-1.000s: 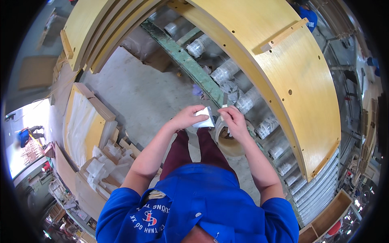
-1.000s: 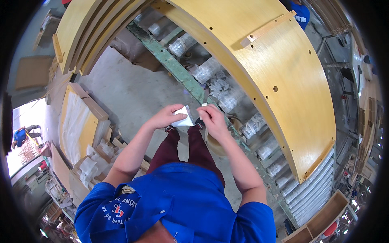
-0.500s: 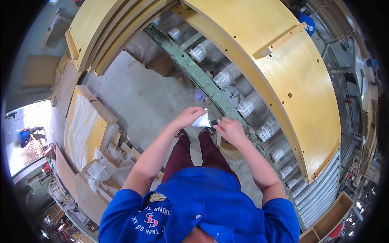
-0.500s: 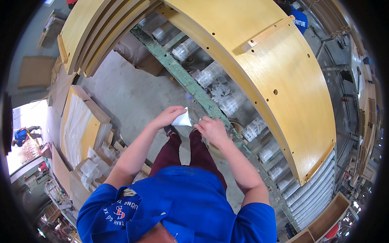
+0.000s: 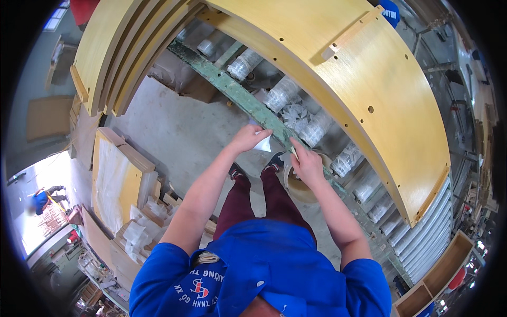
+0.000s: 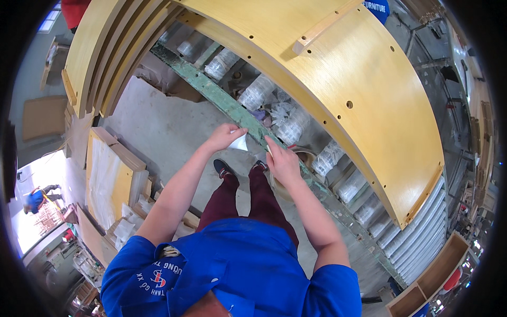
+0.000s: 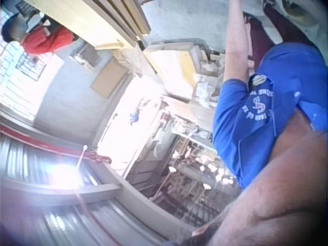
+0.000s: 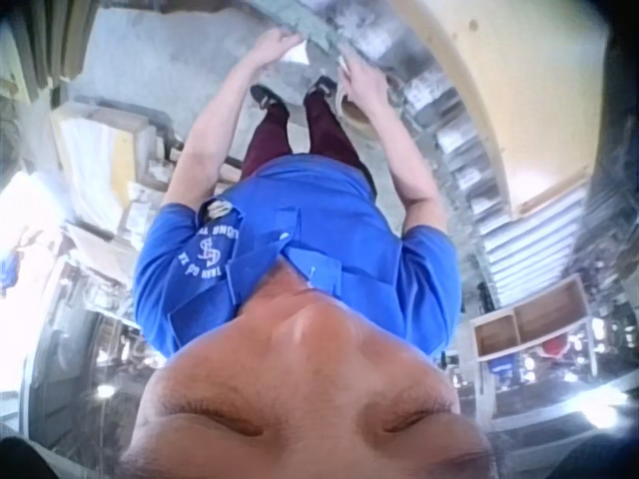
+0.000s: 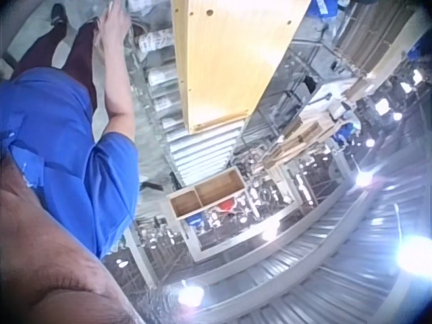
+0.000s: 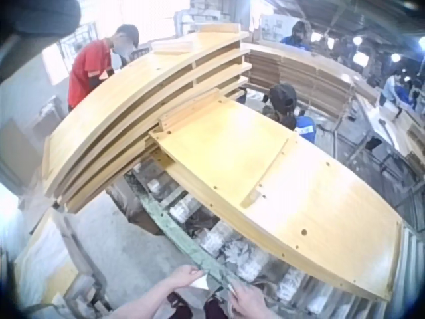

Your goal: The person sits on the floor and wipes small wrapped items with a cloth, placing them into a bucket. Then the person stands and wipes the surface of large yellow wooden panels with a white cloth.

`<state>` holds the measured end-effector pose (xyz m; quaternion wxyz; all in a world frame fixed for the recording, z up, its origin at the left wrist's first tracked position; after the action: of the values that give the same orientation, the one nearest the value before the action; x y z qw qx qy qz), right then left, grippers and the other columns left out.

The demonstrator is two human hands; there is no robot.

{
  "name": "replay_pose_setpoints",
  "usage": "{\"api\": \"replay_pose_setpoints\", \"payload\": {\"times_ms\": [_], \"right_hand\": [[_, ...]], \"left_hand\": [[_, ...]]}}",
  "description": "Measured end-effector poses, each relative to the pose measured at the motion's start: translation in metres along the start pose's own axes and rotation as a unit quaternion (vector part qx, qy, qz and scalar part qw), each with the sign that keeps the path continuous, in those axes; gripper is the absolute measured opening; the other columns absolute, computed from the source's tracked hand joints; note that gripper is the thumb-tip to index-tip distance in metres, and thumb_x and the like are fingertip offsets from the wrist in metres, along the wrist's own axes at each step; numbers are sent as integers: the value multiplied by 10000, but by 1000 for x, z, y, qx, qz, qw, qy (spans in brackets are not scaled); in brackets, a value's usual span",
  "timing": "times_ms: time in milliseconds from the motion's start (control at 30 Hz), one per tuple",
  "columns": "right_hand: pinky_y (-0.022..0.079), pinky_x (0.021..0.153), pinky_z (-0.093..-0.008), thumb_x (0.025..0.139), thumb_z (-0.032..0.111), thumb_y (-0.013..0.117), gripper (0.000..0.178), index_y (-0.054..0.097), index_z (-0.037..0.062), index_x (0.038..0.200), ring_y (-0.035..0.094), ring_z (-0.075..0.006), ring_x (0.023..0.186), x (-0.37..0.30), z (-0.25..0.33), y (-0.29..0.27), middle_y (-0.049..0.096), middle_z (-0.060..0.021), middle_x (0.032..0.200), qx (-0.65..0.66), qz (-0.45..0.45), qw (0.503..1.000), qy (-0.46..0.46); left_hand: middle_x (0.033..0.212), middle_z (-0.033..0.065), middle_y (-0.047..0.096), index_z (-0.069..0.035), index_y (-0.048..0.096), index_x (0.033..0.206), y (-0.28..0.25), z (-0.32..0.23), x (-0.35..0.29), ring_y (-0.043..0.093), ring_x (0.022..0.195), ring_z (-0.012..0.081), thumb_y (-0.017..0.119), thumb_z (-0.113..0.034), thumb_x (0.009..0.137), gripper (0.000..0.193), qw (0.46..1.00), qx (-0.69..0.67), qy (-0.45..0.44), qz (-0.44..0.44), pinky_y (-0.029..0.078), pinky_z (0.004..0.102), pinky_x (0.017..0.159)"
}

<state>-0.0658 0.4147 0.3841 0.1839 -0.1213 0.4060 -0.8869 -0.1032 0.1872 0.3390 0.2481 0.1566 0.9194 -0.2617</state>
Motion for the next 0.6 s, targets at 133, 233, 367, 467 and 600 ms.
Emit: {"api": "replay_pose_setpoints", "payload": {"times_ms": [133, 233, 367, 467, 600], "right_hand": [[472, 587, -376, 767, 47, 627, 498, 518, 94, 1251, 593, -270, 619, 5, 1, 1, 628, -95, 744, -1, 2, 1000, -11], [467, 578, -367, 754, 40, 615, 496, 527, 100, 1238, 601, -241, 633, 12, 2, 4, 632, -70, 788, 2, -23, 998, -51], [446, 573, -351, 743, 31, 606, 478, 555, 120, 1210, 595, -208, 640, 24, 6, 10, 594, -39, 741, 14, -44, 996, -80], [433, 575, -348, 738, 36, 612, 480, 564, 145, 1204, 586, -199, 646, 28, 4, 13, 546, -29, 709, -17, 6, 996, -84], [440, 578, -353, 726, 49, 626, 489, 572, 166, 1198, 583, -200, 646, 32, 6, 14, 526, -23, 717, -21, 15, 994, -105]], "left_hand": [[712, 61, 642, 1, 682, 832, -4, -2, -4, 590, 646, 149, 558, -478, 860, 495, 998, -44, -32, 19, 456, 299, 605], [749, 51, 648, 7, 675, 874, -8, 2, -2, 594, 667, 145, 554, -468, 858, 490, 985, -162, -53, 40, 461, 292, 620], [763, 51, 648, 16, 669, 887, -15, 3, 2, 593, 676, 138, 545, -446, 856, 479, 992, -98, -59, 54, 462, 284, 623], [769, 60, 649, 16, 670, 888, -15, -1, 4, 595, 683, 139, 543, -441, 851, 476, 990, -100, -65, 70, 461, 284, 624], [772, 61, 649, 24, 668, 891, -16, 5, 6, 596, 684, 142, 542, -444, 845, 487, 992, -83, -65, 69, 460, 285, 623]]}}
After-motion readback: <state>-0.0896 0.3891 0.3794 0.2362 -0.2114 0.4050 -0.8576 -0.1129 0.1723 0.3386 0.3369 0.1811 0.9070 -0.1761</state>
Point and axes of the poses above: each hand's wrist, its own x-axis towards the middle knuckle, its own y-axis out of the palm, z = x × y, the point moved 1 cm from there along x, towards the middle knuckle
